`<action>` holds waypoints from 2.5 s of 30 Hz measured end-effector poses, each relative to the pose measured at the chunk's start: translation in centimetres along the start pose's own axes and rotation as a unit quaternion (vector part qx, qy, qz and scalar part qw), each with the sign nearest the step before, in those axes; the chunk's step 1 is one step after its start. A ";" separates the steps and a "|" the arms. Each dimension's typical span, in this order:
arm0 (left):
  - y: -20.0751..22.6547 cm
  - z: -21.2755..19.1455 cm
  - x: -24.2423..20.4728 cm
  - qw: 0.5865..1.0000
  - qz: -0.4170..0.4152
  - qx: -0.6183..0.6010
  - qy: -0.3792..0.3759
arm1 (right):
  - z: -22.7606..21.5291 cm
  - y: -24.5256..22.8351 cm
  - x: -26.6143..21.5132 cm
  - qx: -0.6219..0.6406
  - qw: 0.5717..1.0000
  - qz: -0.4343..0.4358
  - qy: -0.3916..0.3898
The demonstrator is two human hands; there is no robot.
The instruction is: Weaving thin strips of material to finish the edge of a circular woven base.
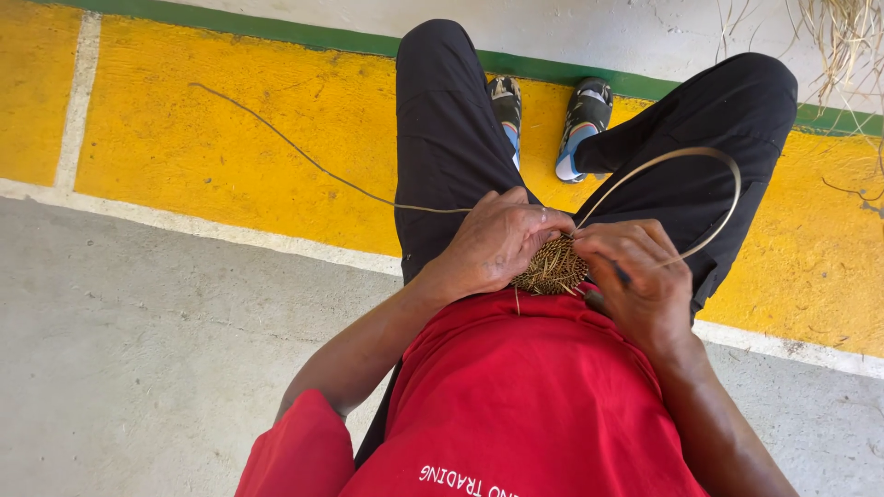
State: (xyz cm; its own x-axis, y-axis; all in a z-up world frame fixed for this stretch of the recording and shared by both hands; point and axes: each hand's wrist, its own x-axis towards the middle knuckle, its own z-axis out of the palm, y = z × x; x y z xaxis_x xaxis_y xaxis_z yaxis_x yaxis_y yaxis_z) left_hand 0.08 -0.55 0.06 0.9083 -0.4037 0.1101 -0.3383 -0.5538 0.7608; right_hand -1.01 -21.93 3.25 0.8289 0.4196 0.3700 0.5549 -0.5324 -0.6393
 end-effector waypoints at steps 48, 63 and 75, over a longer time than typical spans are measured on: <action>0.0 0.0 -0.9 0.992 0.063 -0.109 0.016 | -5.3 8.9 4.1 0.038 0.966 0.254 0.035; 1.2 -0.8 -0.4 0.999 0.003 -0.049 -0.014 | -0.1 1.4 -1.2 0.089 0.990 0.098 -0.039; 0.5 -0.1 -1.4 0.994 0.076 -0.077 0.009 | 1.0 4.5 -0.5 0.105 0.971 0.188 -0.102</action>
State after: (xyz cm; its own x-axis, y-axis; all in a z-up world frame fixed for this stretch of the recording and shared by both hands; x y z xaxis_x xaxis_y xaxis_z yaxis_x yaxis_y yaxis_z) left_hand -1.27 -0.15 0.35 0.8542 -0.4602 0.2420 -0.4318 -0.3688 0.8231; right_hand 0.97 -23.79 -0.55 0.9265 0.3737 -0.0432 0.1719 -0.5227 -0.8350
